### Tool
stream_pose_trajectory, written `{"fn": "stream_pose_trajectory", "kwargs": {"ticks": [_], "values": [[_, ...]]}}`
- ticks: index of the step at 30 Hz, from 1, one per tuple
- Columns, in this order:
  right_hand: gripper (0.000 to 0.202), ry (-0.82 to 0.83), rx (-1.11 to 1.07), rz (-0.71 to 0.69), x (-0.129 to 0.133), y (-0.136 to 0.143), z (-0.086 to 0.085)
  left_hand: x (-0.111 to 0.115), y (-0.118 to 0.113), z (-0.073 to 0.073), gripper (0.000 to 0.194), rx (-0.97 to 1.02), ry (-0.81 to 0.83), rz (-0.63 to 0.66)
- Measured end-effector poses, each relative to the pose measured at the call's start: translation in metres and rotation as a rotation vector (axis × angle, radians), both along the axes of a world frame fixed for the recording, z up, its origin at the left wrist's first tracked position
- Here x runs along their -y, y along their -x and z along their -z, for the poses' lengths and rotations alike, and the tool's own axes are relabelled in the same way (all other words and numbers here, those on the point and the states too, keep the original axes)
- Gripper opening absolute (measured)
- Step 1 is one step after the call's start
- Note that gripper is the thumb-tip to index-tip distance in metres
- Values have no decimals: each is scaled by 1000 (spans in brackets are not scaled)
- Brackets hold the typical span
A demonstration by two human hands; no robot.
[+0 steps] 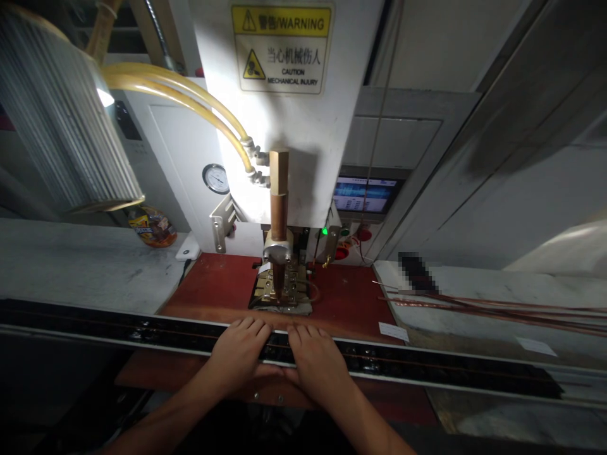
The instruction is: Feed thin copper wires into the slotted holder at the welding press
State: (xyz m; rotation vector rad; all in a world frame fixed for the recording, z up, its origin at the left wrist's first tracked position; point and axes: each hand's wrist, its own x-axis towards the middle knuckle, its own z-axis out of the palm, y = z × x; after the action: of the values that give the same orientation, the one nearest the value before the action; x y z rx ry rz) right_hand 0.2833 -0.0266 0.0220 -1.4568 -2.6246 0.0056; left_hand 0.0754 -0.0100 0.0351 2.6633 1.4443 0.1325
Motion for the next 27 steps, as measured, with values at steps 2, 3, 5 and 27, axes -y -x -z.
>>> {"fn": "stream_pose_trajectory", "kwargs": {"ticks": [2,3,5,27], "values": [[76,-19,7,0,0,-2,1,1,-1,-4,75,-5,12,-7],[75,-23,11,-2,1,-2,1,1,-1,-6,73,-6,19,-3],[74,-24,17,-8,1,-2,-2,2,1,-9,70,2,36,17],[53,33,17,16,5,-33,-11,0,73,-12,80,69,3,-36]]}}
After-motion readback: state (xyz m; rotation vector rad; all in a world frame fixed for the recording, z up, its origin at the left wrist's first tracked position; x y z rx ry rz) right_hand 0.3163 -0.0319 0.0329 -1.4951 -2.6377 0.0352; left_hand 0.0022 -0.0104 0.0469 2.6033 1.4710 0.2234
